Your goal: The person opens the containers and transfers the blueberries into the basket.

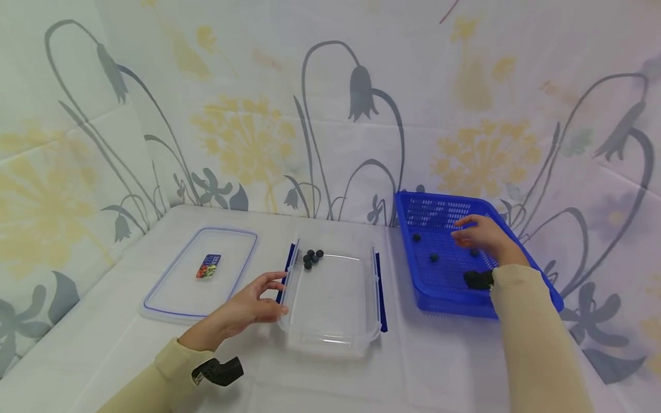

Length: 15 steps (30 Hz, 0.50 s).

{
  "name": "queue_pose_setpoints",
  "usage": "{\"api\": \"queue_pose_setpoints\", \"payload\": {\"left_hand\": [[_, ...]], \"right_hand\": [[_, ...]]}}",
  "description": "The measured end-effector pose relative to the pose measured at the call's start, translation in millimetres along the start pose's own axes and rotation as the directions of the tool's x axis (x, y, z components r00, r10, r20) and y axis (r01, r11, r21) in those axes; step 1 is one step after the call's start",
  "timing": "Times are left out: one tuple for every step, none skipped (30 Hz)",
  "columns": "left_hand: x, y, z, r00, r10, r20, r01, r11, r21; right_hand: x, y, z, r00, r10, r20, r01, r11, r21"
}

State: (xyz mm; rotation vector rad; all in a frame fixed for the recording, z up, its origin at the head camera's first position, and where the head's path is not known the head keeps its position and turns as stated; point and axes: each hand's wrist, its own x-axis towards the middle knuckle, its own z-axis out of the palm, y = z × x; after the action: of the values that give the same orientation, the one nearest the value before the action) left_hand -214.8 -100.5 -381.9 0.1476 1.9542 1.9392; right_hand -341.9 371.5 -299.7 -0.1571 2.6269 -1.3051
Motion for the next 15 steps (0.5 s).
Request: {"api": "queue_pose_setpoints", "payload": {"left_hand": [[-0.1, 0.1, 0.1, 1.0, -0.001, -0.004, 0.001, 1.0, 0.001], [0.2, -0.1, 0.0, 1.0, -0.002, -0.009, 0.002, 1.0, 0.002], [0.2, -0.3, 0.0, 1.0, -0.003, -0.013, 0.003, 1.0, 0.004], [0.4, -0.7, -0.1, 1.0, -0.004, -0.015, 0.004, 1.0, 0.006], [0.5, -1.2, -0.4, 1.0, -0.007, -0.016, 0.007, 1.0, 0.007], [0.8, -1.8, -0.6, 1.0, -0.01, -0.016, 0.01, 1.0, 0.005], [0.9, -2.4, -0.9, 1.0, -0.01, -0.014, 0.01, 1.0, 0.004], [0.9, -2.7, -1.1, 1.0, -0.011, -0.014, 0.011, 1.0, 0.004], [0.8, -2.9, -1.4, 1.0, -0.01, -0.012, 0.01, 1.0, 0.004], [0.8, -3.2, -1.7, 1.0, -0.009, -0.01, 0.009, 1.0, 0.004], [0.7, -3.1, -1.7, 1.0, -0.008, -0.009, 0.008, 1.0, 0.003], [0.9, -2.9, -1.7, 1.0, -0.005, -0.005, 0.005, 1.0, 0.002], [0.8, -2.5, -1.6, 1.0, -0.003, -0.003, 0.003, 1.0, 0.001], [0.9, -2.2, -1.4, 1.0, -0.003, -0.001, 0.003, 1.0, 0.001], [0.9, -1.8, -1.1, 1.0, -0.002, 0.0, 0.002, 1.0, 0.0]], "right_hand": [[0, -3, 1, 1.0, -0.007, -0.004, 0.007, 1.0, -0.001], [1, -6, 2, 1.0, -0.017, -0.005, 0.017, 1.0, -0.01], [2, -10, 3, 1.0, -0.023, -0.004, 0.023, 1.0, -0.007], [2, -14, 5, 0.999, -0.034, -0.002, 0.034, 0.999, -0.006], [3, -18, 7, 0.999, -0.042, -0.001, 0.042, 0.999, -0.007], [3, -22, 9, 0.999, -0.051, -0.002, 0.051, 0.999, -0.011], [4, -27, 12, 0.998, -0.057, -0.003, 0.057, 0.998, -0.014], [4, -31, 15, 0.998, -0.066, 0.0, 0.066, 0.998, -0.02], [4, -36, 18, 0.997, -0.074, 0.005, 0.074, 0.997, -0.021], [4, -41, 22, 0.996, -0.086, 0.008, 0.086, 0.996, -0.024], [4, -45, 25, 0.995, -0.098, 0.013, 0.099, 0.995, -0.032], [4, -49, 29, 0.993, -0.113, 0.021, 0.114, 0.993, -0.041], [4, -53, 34, 0.992, -0.123, 0.027, 0.125, 0.991, -0.047], [4, -56, 38, 0.99, -0.137, 0.034, 0.138, 0.989, -0.054], [4, -60, 42, 0.988, -0.147, 0.041, 0.149, 0.987, -0.056]]}}
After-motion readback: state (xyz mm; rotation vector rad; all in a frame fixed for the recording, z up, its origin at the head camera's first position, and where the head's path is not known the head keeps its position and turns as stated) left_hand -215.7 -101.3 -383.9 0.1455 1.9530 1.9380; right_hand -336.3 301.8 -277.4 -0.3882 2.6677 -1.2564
